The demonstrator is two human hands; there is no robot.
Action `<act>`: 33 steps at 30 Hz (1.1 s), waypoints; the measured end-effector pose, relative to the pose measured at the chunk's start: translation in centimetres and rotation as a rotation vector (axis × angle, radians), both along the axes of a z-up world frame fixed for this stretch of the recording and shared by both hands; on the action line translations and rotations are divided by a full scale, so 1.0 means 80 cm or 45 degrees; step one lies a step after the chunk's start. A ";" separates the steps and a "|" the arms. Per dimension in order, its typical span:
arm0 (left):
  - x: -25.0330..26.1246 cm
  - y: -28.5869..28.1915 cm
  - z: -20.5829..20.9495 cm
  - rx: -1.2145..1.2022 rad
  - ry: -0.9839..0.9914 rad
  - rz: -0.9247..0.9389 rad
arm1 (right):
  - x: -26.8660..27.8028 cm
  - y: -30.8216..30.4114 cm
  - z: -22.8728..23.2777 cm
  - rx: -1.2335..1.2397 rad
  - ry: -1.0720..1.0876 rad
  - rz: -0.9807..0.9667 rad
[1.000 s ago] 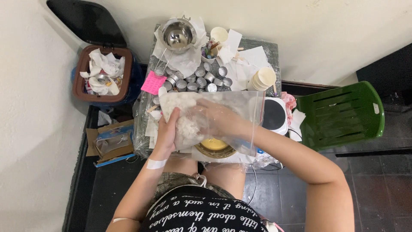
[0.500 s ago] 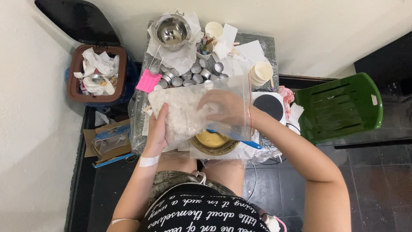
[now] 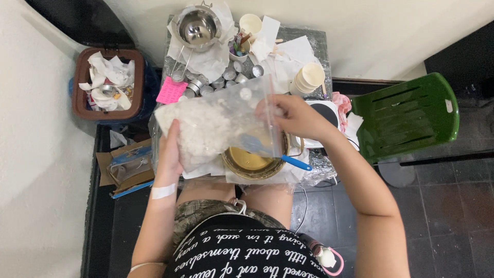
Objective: Melting and stirring wax flakes in a pot for candle production.
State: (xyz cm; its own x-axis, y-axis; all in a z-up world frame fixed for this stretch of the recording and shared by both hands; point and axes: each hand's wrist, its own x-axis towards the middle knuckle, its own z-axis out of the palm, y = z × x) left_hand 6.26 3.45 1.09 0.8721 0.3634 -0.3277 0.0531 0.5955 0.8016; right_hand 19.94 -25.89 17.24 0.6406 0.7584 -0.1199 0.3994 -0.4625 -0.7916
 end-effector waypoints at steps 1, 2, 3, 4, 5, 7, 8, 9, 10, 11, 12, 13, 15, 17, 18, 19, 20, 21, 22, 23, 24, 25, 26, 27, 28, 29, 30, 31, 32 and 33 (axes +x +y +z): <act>-0.003 0.005 0.006 -0.001 0.000 -0.005 | -0.003 -0.005 -0.002 -0.001 0.000 -0.005; -0.006 0.011 0.011 0.046 0.040 0.002 | -0.007 -0.010 -0.004 0.065 -0.102 -0.026; -0.010 0.015 0.017 0.091 0.080 0.008 | -0.011 -0.015 -0.005 0.130 -0.203 -0.047; -0.014 0.024 0.010 0.090 0.081 0.003 | -0.020 -0.014 -0.010 0.128 -0.202 -0.052; -0.017 0.032 0.002 0.091 0.082 0.026 | -0.028 -0.013 -0.015 0.165 -0.220 -0.109; -0.024 0.045 -0.009 0.091 0.085 0.047 | -0.036 -0.010 -0.042 0.200 -0.237 -0.167; -0.028 0.050 -0.013 0.049 0.035 0.071 | -0.037 -0.008 -0.063 0.144 -0.273 -0.196; -0.031 0.056 -0.016 0.009 -0.017 0.094 | -0.038 -0.005 -0.084 0.090 -0.309 -0.227; -0.032 0.057 -0.016 0.010 -0.016 0.091 | -0.039 -0.003 -0.101 0.090 -0.309 -0.230; -0.034 0.058 -0.014 -0.015 -0.038 0.101 | -0.041 0.000 -0.118 0.032 -0.345 -0.197; -0.036 0.059 -0.013 -0.040 -0.060 0.110 | -0.042 0.003 -0.135 -0.026 -0.381 -0.164; -0.037 0.059 -0.010 -0.039 -0.061 0.112 | -0.041 0.004 -0.143 -0.025 -0.382 -0.162; -0.039 0.058 -0.006 -0.074 -0.057 0.106 | -0.040 0.008 -0.159 -0.196 -0.351 -0.158; -0.039 0.058 -0.008 -0.085 -0.061 0.099 | -0.037 0.007 -0.160 -0.239 -0.349 -0.187; -0.037 0.059 -0.009 -0.096 -0.065 0.088 | -0.034 0.006 -0.161 -0.282 -0.345 -0.220; -0.038 0.059 -0.008 -0.095 -0.066 0.087 | -0.037 0.005 -0.150 -0.282 -0.346 -0.220; -0.039 0.058 -0.008 -0.102 -0.059 0.087 | -0.040 0.004 -0.139 -0.277 -0.326 -0.262; -0.039 0.058 -0.008 -0.110 -0.055 0.087 | -0.042 0.003 -0.128 -0.273 -0.309 -0.304; -0.038 0.056 -0.007 -0.109 -0.058 0.087 | -0.044 0.003 -0.113 -0.272 -0.312 -0.304; -0.036 0.055 -0.006 -0.098 -0.059 0.094 | -0.046 0.003 -0.097 -0.291 -0.250 -0.332; -0.035 0.055 -0.005 -0.087 -0.060 0.101 | -0.048 0.003 -0.082 -0.310 -0.187 -0.359; -0.034 0.055 -0.009 -0.086 -0.061 0.102 | -0.046 -0.003 -0.086 -0.308 -0.188 -0.358; -0.032 0.056 -0.013 -0.061 -0.052 0.117 | -0.044 -0.009 -0.090 -0.203 -0.271 -0.337; -0.032 0.056 -0.016 -0.035 -0.041 0.132 | -0.042 -0.016 -0.094 -0.097 -0.351 -0.316; -0.030 0.056 -0.019 -0.033 -0.041 0.134 | -0.041 -0.017 -0.090 -0.094 -0.351 -0.314; -0.029 0.056 -0.023 -0.017 -0.030 0.139 | -0.041 -0.018 -0.087 0.075 -0.413 -0.318; -0.028 0.055 -0.027 0.000 -0.020 0.145 | -0.040 -0.020 -0.083 0.244 -0.475 -0.321; -0.027 0.052 -0.026 0.001 -0.021 0.149 | -0.038 -0.017 -0.081 0.246 -0.475 -0.318; -0.025 0.049 -0.025 0.005 -0.017 0.131 | -0.036 -0.014 -0.079 0.327 -0.277 -0.331; -0.023 0.047 -0.022 0.012 -0.015 0.112 | -0.034 -0.009 -0.076 0.409 -0.080 -0.343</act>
